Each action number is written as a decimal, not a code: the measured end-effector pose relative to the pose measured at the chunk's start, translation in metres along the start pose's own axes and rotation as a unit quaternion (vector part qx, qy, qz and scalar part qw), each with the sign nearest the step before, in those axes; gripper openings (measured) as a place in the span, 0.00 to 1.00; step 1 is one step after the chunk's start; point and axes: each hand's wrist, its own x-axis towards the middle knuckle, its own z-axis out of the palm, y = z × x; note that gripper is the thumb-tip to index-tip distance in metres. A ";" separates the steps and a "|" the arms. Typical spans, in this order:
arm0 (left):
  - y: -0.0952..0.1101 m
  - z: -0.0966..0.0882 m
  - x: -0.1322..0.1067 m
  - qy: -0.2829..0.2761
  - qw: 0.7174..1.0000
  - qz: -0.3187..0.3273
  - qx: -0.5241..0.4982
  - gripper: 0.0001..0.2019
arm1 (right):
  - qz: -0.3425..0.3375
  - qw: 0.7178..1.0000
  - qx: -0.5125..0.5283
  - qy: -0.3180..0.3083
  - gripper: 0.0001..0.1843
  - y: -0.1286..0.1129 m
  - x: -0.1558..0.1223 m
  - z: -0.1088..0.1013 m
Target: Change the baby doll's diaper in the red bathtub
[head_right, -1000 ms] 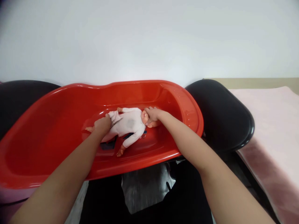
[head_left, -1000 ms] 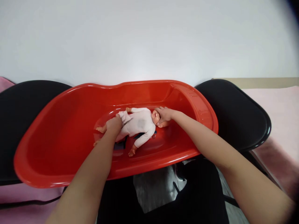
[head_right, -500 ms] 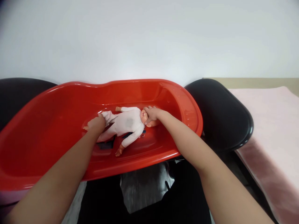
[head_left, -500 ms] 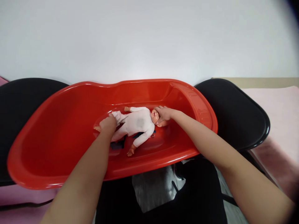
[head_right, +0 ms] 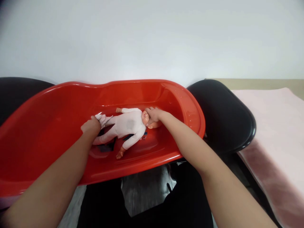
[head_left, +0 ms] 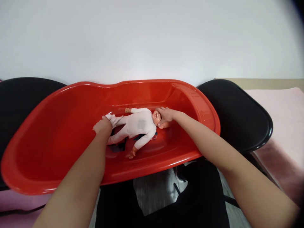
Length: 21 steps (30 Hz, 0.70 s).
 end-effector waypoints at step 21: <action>0.131 -0.009 -0.081 0.046 0.903 0.282 -0.322 0.12 | -0.002 1.000 -0.012 0.019 0.50 0.004 0.005 0.004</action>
